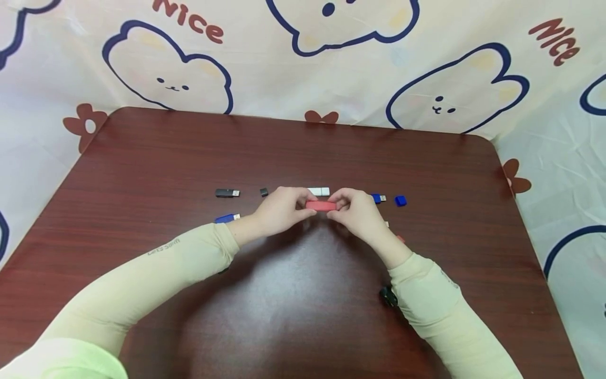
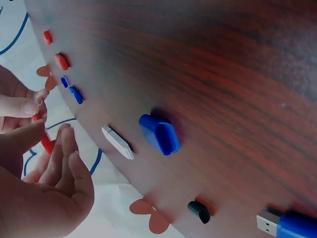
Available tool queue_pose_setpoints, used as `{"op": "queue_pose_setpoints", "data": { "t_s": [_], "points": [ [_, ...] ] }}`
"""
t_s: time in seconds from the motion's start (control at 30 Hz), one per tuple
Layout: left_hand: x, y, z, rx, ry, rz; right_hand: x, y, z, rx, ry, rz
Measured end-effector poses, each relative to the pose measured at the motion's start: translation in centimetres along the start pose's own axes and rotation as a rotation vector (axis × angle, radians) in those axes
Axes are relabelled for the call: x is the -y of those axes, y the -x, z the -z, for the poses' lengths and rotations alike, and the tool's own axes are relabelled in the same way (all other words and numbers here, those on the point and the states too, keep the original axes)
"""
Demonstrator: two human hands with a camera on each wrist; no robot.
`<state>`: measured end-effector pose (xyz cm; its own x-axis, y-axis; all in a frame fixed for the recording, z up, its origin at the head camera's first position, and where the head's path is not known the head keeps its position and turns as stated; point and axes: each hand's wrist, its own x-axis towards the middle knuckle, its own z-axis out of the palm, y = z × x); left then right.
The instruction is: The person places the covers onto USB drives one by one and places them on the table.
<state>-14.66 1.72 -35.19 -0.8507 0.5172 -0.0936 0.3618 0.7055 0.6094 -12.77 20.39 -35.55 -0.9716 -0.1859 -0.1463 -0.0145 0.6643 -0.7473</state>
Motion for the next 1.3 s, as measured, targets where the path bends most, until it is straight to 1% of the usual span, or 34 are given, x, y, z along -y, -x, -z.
{"op": "queue_pose_setpoints", "data": {
  "t_s": [0.07,0.17,0.27,0.33,0.47,0.57,0.77,0.9,1.07,1.3],
  "points": [
    [0.1,0.0,-0.2,0.004,-0.035,0.001,0.0,0.0,-0.3,-0.004,0.056,0.016],
    [0.2,0.1,-0.4,-0.014,-0.116,-0.019,-0.1,-0.1,-0.7,0.007,0.125,0.015],
    [0.4,0.1,-0.6,-0.03,-0.191,-0.037,-0.1,-0.3,-1.0,0.028,0.164,0.008],
    [0.5,0.1,-0.7,-0.024,-0.217,-0.04,0.0,-0.4,-1.1,0.042,0.18,0.007],
    [0.6,-0.1,-0.9,0.003,-0.233,-0.022,0.0,-0.5,-1.3,0.06,0.203,0.012],
    [0.7,-0.2,-1.0,0.01,-0.233,-0.012,-0.1,-0.6,-1.4,0.065,0.213,0.014],
    [0.9,-0.2,-1.1,0.041,-0.201,0.008,-0.4,-0.9,-1.8,0.088,0.247,0.004],
    [1.0,-0.2,-1.2,0.059,-0.188,0.009,-0.4,-1.1,-2.0,0.109,0.286,0.002],
    [1.2,-0.3,-1.5,0.078,-0.218,0.011,-0.5,-1.3,-2.1,0.14,0.291,-0.003],
    [1.2,-0.5,-1.9,0.087,-0.256,0.018,-0.6,-1.4,-2.3,0.126,0.292,0.011]
  ]
}}
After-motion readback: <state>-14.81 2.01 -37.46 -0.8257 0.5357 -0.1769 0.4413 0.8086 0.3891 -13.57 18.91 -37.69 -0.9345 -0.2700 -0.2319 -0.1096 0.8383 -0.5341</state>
